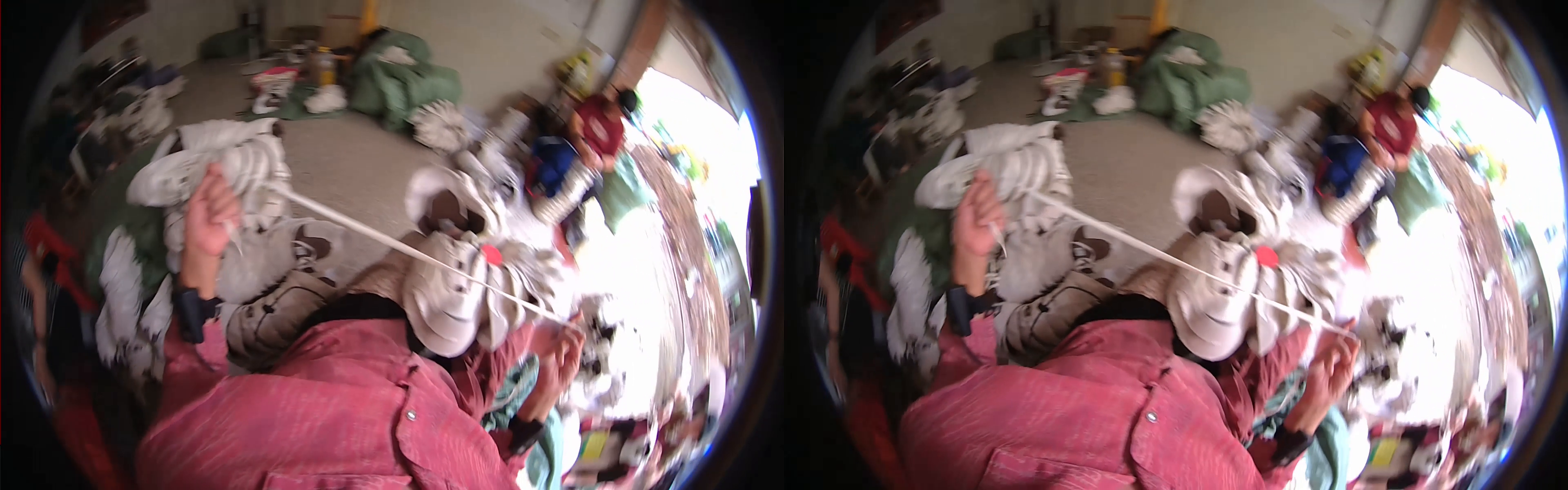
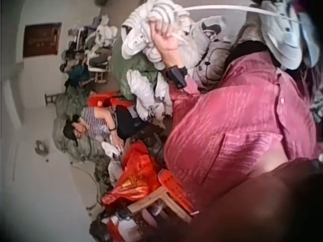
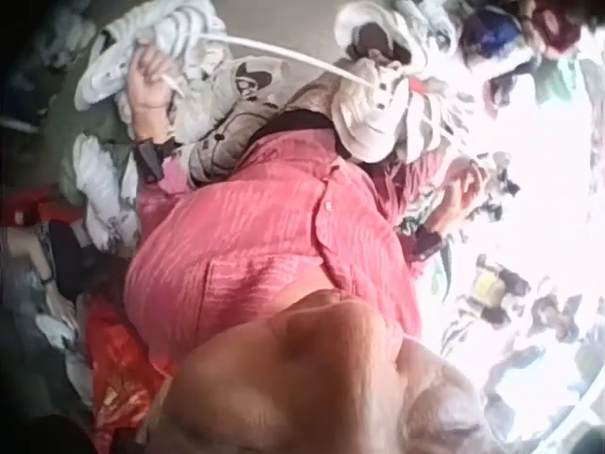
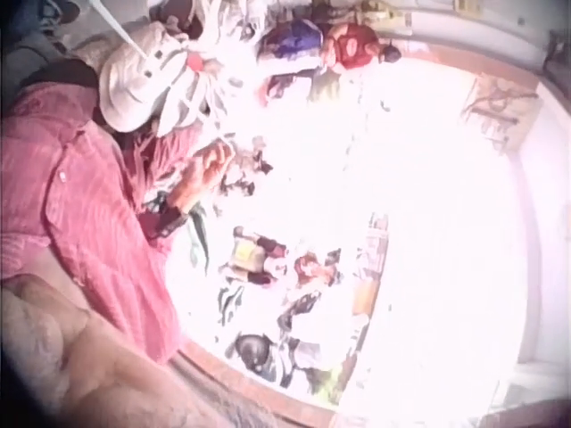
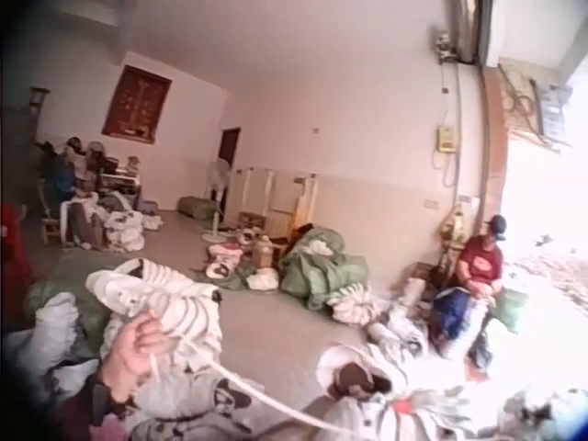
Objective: The recorder is lacing a white sneaker while sitting on the floor with multiple other shoes and workers nearby.
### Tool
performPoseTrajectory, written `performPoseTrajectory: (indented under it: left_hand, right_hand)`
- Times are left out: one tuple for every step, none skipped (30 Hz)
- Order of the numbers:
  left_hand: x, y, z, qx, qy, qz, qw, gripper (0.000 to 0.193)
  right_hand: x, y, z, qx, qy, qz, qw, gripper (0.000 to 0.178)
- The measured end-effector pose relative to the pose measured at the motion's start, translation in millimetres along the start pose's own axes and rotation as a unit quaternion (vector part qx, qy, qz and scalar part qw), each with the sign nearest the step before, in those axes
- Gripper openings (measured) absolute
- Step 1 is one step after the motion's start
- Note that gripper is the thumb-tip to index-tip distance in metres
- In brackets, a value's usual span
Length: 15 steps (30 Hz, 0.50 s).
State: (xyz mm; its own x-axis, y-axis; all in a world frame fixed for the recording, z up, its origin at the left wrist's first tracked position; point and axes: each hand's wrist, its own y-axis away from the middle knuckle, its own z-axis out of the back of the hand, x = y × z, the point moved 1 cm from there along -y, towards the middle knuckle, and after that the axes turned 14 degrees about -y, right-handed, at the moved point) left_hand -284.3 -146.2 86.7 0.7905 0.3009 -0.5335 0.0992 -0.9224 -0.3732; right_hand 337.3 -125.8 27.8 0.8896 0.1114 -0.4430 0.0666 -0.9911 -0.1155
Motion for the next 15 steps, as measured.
performPoseTrajectory:
  left_hand:
    - [-5.1,1.9,21.0,-0.009,0.023,-0.001,1.0,0.024]
    - [-8.0,2.9,42.1,-0.019,0.045,-0.002,0.999,0.025]
    - [-14.4,7.6,55.5,-0.053,0.039,0.003,0.998,0.026]
    - [-16.5,8.5,72.0,-0.083,0.034,0.005,0.996,0.028]
    - [-10.9,3.7,99.1,-0.106,0.046,0.016,0.993,0.029]
    - [-13.0,8.5,112.7,-0.137,0.046,0.015,0.989,0.03]
    - [-11.5,6.4,133.5,-0.138,0.053,0.02,0.989,0.03]
    - [-8.3,6.8,149.6,-0.144,0.059,0.02,0.988,0.03]
    - [-1.4,1.5,156.5,-0.194,0.044,0.025,0.98,0.03]
    - [2.5,-1.0,169.0,-0.186,0.05,0.037,0.981,0.03]
    - [0.7,6.7,183.4,-0.193,0.053,0.036,0.979,0.03]
    - [-1.2,12.3,191.6,-0.201,0.052,0.035,0.978,0.03]
    - [-8.2,24.3,185.8,-0.236,0.033,0.017,0.971,0.029]
    - [-7.6,27.8,189.6,-0.252,0.028,0.015,0.967,0.028]
    - [-7.7,26.4,197.8,-0.256,0.007,0.016,0.967,0.026]
  right_hand:
    - [22.6,0.2,-1.6,0.012,-0.001,0.006,1.0,0.042]
    - [45.5,3.1,-6.4,0.04,0.013,-0.008,0.999,0.039]
    - [77.5,6.8,-9.2,0.05,0.044,0.024,0.997,0.038]
    - [110.7,11.2,-12.5,0.063,0.077,0.054,0.994,0.037]
    - [134.4,24.2,-18.1,0.042,0.103,0.125,0.986,0.034]
    - [161.2,31.2,-24.7,0.013,0.119,0.182,0.976,0.032]
    - [204.9,47.9,-24.7,-0.025,0.13,0.225,0.965,0.027]
    - [235.1,65.7,-21.4,-0.014,0.173,0.108,0.979,0.025]
    - [279.5,84.6,-18.9,-0.101,0.192,0.257,0.942,0.024]
    - [313.3,104.9,-16.0,-0.187,0.199,0.397,0.876,0.025]
    - [331.4,121.2,-8.3,-0.197,0.232,0.415,0.858,0.024]
    - [344.5,133.0,-1.9,-0.209,0.262,0.43,0.838,0.025]
    - [343.9,127.1,3.8,-0.259,0.208,0.463,0.822,0.027]
    - [362.9,149.7,-0.9,-0.286,0.214,0.479,0.802,0.027]
    - [399.6,223.9,4.9,-0.288,0.22,0.481,0.799,0.027]
